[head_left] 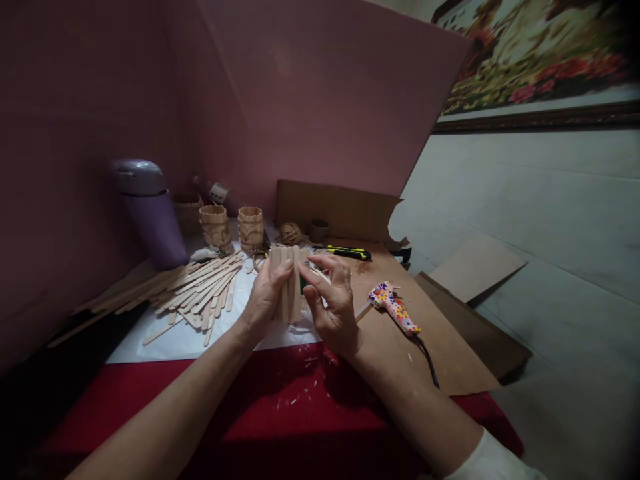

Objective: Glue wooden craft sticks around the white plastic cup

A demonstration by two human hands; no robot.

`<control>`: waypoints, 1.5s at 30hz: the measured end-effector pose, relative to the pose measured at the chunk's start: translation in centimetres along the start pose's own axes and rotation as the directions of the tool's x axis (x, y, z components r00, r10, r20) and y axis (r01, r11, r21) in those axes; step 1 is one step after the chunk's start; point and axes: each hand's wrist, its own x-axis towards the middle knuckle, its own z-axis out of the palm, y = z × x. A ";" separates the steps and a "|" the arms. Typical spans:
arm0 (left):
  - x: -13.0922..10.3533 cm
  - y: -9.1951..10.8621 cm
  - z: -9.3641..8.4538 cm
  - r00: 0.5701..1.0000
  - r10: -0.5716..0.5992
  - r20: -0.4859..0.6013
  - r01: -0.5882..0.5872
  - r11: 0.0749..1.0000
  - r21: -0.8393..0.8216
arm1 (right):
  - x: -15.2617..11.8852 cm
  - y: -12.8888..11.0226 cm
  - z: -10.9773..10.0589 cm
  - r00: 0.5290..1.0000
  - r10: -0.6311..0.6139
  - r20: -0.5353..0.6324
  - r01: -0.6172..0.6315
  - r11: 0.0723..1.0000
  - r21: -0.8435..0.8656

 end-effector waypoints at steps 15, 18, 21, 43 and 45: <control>0.2 0.8 -0.3 0.997 -0.080 -0.013 0.077 0.988 -0.131 | 0.4 0.3 -0.6 0.992 -0.112 0.065 0.113 0.994 -0.010; 0.3 0.6 -0.3 0.996 -0.084 -0.021 0.080 0.988 -0.135 | 0.4 0.3 -0.6 0.992 -0.106 0.071 0.107 0.994 -0.019; 0.5 0.3 -0.4 0.995 -0.092 -0.029 0.088 0.987 -0.131 | 0.5 0.4 -0.6 0.991 -0.114 0.064 0.114 0.993 -0.008; 3.6 -1.2 -5.0 0.982 0.167 -0.085 -0.127 0.926 0.355 | -0.9 5.7 1.8 0.945 0.312 -0.099 -0.310 0.950 0.033; 3.5 -1.2 -5.0 0.985 0.163 -0.059 -0.137 0.940 0.313 | -0.9 5.8 1.9 0.944 0.315 -0.100 -0.313 0.949 0.038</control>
